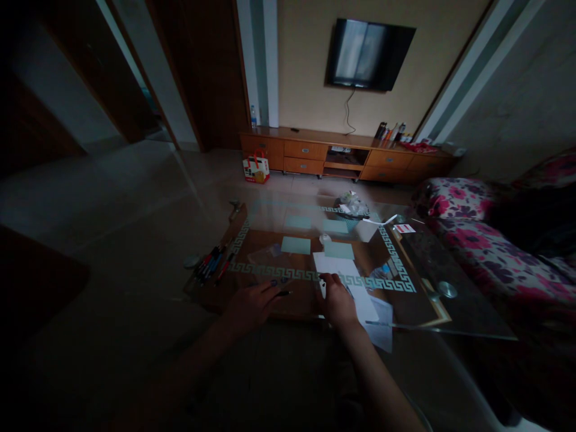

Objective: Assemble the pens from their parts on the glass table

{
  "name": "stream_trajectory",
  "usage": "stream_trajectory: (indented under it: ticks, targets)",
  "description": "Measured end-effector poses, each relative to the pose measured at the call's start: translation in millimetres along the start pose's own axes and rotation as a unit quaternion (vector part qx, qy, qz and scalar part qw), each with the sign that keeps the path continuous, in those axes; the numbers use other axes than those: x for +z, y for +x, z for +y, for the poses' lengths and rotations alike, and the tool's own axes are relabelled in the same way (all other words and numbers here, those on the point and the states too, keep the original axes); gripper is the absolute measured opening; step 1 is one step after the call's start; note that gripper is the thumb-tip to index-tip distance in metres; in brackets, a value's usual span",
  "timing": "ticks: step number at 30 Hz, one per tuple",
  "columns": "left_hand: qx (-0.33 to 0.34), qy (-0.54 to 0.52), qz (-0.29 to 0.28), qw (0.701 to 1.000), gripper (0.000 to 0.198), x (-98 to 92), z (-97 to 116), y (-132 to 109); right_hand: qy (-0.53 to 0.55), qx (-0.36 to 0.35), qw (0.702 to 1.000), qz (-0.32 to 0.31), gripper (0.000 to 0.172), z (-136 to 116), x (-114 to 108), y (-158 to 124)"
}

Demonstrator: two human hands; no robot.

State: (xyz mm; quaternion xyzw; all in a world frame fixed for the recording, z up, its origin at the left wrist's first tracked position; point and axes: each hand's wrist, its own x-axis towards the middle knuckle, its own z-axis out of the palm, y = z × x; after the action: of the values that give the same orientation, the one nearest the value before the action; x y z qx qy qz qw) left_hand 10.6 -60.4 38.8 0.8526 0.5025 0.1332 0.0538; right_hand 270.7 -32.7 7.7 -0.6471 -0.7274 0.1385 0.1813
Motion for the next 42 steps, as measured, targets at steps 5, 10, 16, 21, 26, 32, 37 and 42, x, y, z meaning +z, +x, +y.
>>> stream_trajectory:
  ticks: [5,10,16,21,26,32,37,42]
  targets:
    - [-0.001,-0.006,0.001,1.0,0.027,-1.8,1,0,-0.052,0.024,0.997,-0.044,0.041,6,7,-1]
    - [0.006,-0.011,0.006,1.0,0.027,-3.4,2,-1,-0.08,0.031,0.993,-0.083,0.049,12,12,-3]
    - [0.003,-0.009,0.008,1.0,0.026,-2.6,1,-1,-0.078,0.022,0.991,-0.102,0.052,11,13,-3]
    - [0.009,-0.012,0.008,1.0,0.026,-3.2,0,0,-0.082,0.016,0.991,-0.108,0.053,10,12,-3]
    - [0.009,-0.006,0.008,1.0,0.026,-4.2,0,-1,-0.084,0.01,0.99,-0.113,0.05,9,11,-3]
    - [0.002,-0.007,0.002,1.0,0.027,-2.2,0,-1,-0.092,0.011,0.989,-0.112,0.05,9,12,-4]
    - [-0.005,-0.015,0.011,1.0,0.029,-3.6,0,-1,-0.082,0.018,0.993,-0.078,0.045,4,8,-2]
    - [-0.007,-0.02,0.017,1.0,0.028,-5.0,-1,0,-0.028,0.019,0.999,-0.024,0.035,-7,-1,1]
